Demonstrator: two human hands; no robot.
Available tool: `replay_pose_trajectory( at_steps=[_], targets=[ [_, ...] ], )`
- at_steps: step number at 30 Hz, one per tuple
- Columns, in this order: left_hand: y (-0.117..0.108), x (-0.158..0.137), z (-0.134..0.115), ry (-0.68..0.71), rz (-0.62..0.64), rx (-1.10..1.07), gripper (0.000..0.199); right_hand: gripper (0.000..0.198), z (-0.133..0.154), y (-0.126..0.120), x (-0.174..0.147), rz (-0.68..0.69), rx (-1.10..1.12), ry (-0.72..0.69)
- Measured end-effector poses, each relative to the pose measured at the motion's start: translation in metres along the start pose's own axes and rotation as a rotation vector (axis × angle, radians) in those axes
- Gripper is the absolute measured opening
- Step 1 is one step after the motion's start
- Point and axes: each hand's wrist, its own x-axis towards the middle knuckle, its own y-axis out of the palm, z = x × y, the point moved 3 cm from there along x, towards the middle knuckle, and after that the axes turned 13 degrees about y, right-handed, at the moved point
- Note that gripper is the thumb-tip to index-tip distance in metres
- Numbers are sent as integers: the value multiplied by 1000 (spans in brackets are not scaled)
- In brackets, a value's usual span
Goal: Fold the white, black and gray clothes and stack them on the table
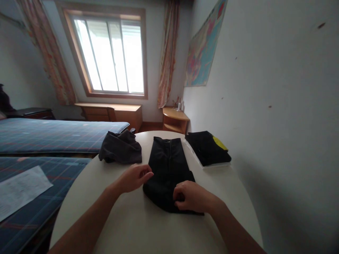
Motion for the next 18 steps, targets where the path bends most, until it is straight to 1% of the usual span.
replay_pose_trajectory(
  at_steps=[2,4,5,6,7,8,9,10,12,13,14,16,18],
  targets=[
    [1,0,3,-18,-12,-16,31,14,1,4,-3,160,53,20],
    [5,0,3,-6,29,-21,28,15,3,9,-7,332,117,16],
    [8,0,2,3,67,-21,28,19,4,11,-8,398,141,5],
    [11,0,0,10,107,-16,31,23,3,11,-9,439,160,-5],
    [14,0,-2,14,146,-5,35,27,1,11,-10,450,175,-6],
    [16,-1,-4,15,179,12,38,29,-2,9,-9,427,185,6],
    [18,-1,-7,16,209,26,40,30,-6,5,-8,366,188,29],
    [21,-1,-9,15,234,35,41,28,-11,0,-6,272,184,57],
    [25,0,-13,17,261,39,38,24,-21,-11,-3,42,157,89],
    [27,0,-15,21,269,36,36,23,-25,-15,-2,-58,139,86],
    [29,1,-16,27,275,33,35,24,-28,-18,-2,-127,124,74],
    [34,1,-17,38,286,34,34,27,-31,-19,0,-167,99,46],
    [37,2,-18,41,297,48,33,27,-33,-15,2,-149,77,42]
  ],
)
